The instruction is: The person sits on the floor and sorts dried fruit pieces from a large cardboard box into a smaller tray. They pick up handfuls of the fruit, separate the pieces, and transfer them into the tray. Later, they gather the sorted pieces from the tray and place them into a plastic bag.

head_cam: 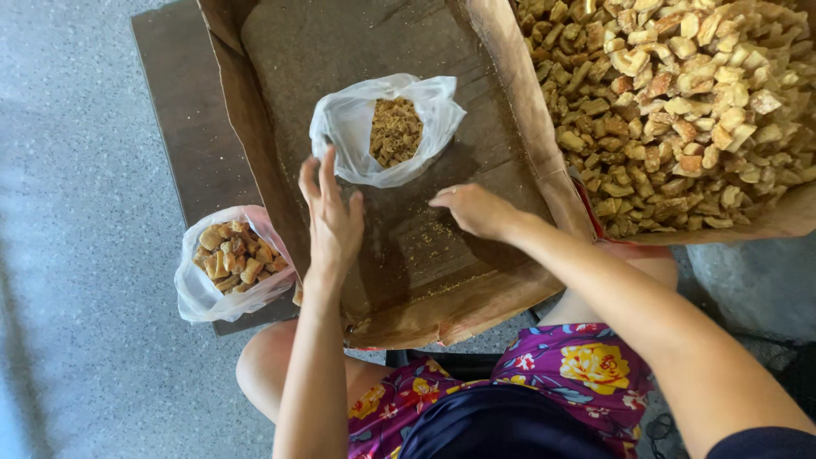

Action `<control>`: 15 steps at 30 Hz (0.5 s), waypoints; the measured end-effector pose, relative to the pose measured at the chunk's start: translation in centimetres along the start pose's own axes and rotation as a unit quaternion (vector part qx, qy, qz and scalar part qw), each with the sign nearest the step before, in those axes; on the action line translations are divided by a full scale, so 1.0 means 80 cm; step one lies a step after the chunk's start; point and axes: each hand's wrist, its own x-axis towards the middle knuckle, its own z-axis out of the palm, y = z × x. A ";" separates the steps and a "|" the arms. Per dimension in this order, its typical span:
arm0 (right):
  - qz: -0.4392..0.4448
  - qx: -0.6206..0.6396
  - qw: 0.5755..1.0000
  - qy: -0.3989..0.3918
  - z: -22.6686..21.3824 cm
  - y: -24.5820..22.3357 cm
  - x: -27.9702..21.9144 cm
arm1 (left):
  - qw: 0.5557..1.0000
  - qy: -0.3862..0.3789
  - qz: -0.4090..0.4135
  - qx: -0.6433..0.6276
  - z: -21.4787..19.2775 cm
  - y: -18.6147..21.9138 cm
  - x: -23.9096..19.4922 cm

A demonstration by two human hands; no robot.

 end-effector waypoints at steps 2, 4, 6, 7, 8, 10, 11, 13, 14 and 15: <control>-0.056 -0.119 0.991 0.028 0.032 0.013 -0.003 | 0.996 -0.017 0.002 0.090 0.007 -0.008 -0.033; -0.070 -0.220 0.970 0.070 0.062 0.014 0.004 | 0.983 -0.072 -0.062 0.157 0.010 -0.017 -0.064; -0.093 -0.258 0.961 0.025 0.085 0.006 -0.009 | 0.948 -0.164 -0.189 0.195 0.012 -0.030 -0.093; -0.104 -0.276 0.955 0.002 0.095 0.001 -0.018 | 0.941 -0.180 -0.191 0.213 0.013 -0.039 -0.105; -0.098 -0.220 0.970 -0.044 0.097 -0.003 -0.035 | 0.934 -0.195 -0.194 0.229 0.018 -0.049 -0.113; -0.084 -0.104 0.982 -0.136 0.096 -0.008 -0.063 | 0.921 -0.221 -0.191 0.256 0.031 -0.067 -0.126; -0.062 -0.088 0.989 -0.104 0.095 -0.005 -0.056 | 0.917 -0.232 -0.186 0.266 0.038 -0.074 -0.130; -0.018 -0.053 0.998 -0.042 0.094 0.005 -0.030 | 0.908 -0.248 -0.190 0.279 0.048 -0.082 -0.138; -0.043 -0.063 0.997 -0.016 0.092 0.011 -0.010 | 0.905 -0.250 -0.199 0.282 0.051 -0.084 -0.137; -0.068 -0.074 0.995 0.010 0.088 0.017 0.011 | 0.901 -0.252 -0.207 0.285 0.052 -0.083 -0.137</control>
